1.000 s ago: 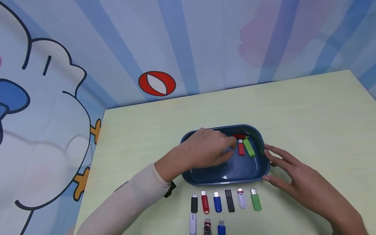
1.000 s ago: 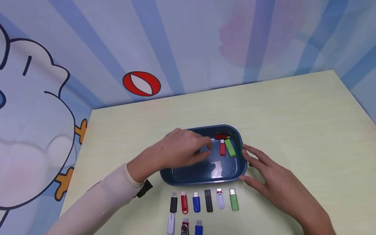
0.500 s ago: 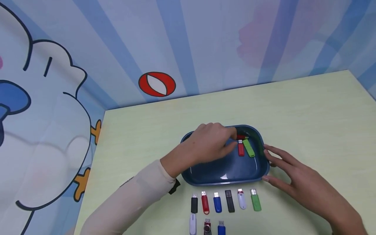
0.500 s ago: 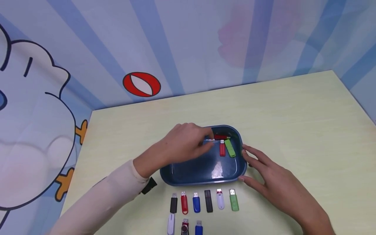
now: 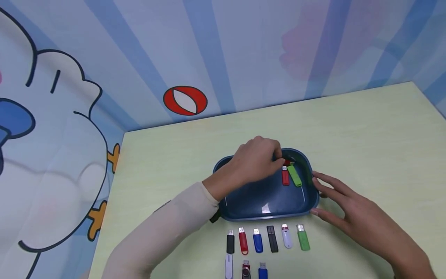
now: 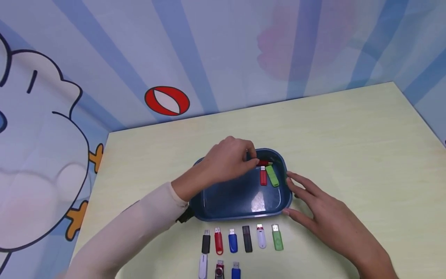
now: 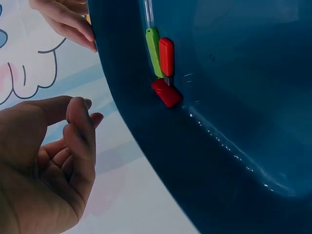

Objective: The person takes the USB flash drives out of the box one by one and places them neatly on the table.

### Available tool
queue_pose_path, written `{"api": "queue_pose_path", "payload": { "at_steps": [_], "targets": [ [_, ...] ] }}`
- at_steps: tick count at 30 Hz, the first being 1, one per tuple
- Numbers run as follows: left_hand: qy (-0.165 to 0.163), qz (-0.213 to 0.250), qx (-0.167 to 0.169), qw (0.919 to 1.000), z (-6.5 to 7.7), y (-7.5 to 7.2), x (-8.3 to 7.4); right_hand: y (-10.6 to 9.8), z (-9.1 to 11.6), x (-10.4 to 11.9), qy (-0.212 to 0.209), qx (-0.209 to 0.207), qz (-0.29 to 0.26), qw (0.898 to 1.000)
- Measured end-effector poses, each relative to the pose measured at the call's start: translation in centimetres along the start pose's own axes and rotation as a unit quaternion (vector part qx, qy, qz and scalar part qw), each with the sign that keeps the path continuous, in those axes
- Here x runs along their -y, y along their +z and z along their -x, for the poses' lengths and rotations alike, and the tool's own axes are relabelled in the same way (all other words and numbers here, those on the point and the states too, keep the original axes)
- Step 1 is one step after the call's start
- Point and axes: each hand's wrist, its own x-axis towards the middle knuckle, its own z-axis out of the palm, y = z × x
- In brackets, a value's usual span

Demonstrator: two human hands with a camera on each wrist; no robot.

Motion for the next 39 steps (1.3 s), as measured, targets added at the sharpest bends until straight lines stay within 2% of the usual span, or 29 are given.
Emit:
{"api": "queue_pose_path", "payload": {
  "at_steps": [10, 18, 28, 39],
  "targets": [
    [0.007, -0.012, 0.001, 0.9999, -1.4, 0.6, 0.2, 0.1, 0.4, 0.3, 0.002, 0.002, 0.002, 1.000],
    [0.007, -0.035, 0.015, 0.9992, -2.4, 1.3, 0.4, 0.1, 0.5, 0.5, 0.005, 0.003, -0.004, 1.000],
    [0.003, -0.091, 0.037, 0.9952, -3.2, 2.7, -0.1, 0.2, 0.5, 0.6, 0.000, 0.004, -0.008, 1.000],
    [0.015, -0.151, 0.032, 0.9879, -3.3, 4.1, -0.1, 0.4, 0.4, 0.7, 0.003, 0.009, -0.005, 1.000]
  ]
}}
